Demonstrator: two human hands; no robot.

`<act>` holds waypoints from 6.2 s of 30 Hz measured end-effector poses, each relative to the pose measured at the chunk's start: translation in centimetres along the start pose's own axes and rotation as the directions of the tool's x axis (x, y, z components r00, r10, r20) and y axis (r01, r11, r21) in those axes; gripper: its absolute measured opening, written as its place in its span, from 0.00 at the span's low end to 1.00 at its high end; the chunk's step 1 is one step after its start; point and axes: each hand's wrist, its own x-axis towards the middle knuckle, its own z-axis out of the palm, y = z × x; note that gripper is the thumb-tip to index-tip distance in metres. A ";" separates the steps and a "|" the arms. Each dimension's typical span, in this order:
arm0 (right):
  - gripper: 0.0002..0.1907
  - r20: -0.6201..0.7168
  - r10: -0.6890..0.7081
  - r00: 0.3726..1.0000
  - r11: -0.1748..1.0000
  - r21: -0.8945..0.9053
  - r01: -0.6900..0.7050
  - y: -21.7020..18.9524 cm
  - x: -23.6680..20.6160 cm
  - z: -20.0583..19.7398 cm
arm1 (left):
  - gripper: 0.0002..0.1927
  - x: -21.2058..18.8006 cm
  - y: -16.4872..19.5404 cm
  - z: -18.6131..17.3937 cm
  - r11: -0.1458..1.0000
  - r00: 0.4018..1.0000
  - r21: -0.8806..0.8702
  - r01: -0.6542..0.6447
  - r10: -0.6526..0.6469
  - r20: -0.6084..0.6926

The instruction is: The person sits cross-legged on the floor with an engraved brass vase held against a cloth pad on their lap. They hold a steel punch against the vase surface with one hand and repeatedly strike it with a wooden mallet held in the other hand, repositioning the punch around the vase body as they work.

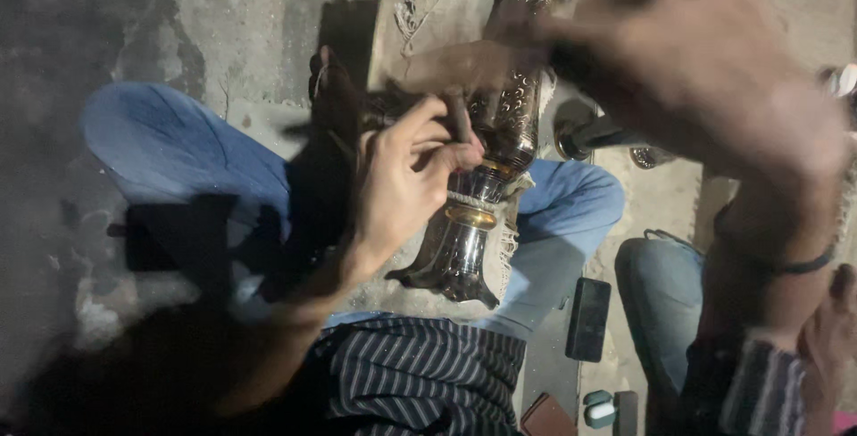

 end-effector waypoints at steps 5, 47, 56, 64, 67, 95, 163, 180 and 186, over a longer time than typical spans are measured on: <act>0.29 -0.224 -0.167 0.960 0.978 -0.165 0.131 0.2 2.8 -1.3 | 0.05 -0.4 -0.2 0.7 0.995 0.995 -0.094 0.030 -0.039 -0.090; 0.23 0.091 0.609 0.788 -0.197 0.980 0.039 -18.1 -14.0 13.4 | 0.19 3.7 1.0 -0.7 0.948 0.861 0.211 -0.239 0.106 0.498; 0.25 -0.229 0.702 0.674 0.359 0.931 -0.058 -7.8 -10.0 6.7 | 0.20 4.0 1.4 -0.3 0.941 0.868 0.249 -0.232 0.084 0.489; 0.29 -0.318 0.485 0.815 0.609 0.792 -0.054 -3.9 -9.5 6.7 | 0.17 3.9 1.6 -0.5 0.937 0.860 0.257 -0.237 0.079 0.504; 0.20 -0.273 0.468 0.840 0.481 0.876 0.017 -3.6 -10.4 9.1 | 0.16 3.8 1.5 -0.4 0.933 0.856 0.244 -0.266 0.112 0.505; 0.47 -0.150 0.615 0.774 0.562 0.772 -0.297 -9.1 -11.5 6.9 | 0.19 5.3 1.2 -0.3 0.907 0.698 0.280 -0.315 0.021 0.716; 0.22 -0.532 0.381 0.756 0.876 0.468 -0.113 -4.0 -6.4 6.2 | 0.09 2.9 -0.8 -1.2 0.933 0.880 0.157 -0.325 0.237 0.412; 0.19 -0.446 0.072 0.892 0.955 0.290 0.068 -1.3 0.8 1.5 | 0.05 -0.2 0.2 -0.4 1.000 0.999 0.013 0.020 -0.020 -0.028; 0.19 -0.249 -0.159 0.955 0.977 0.101 0.189 -0.8 2.6 -1.2 | 0.07 -0.6 -0.5 0.2 0.997 0.993 -0.033 0.062 -0.066 -0.103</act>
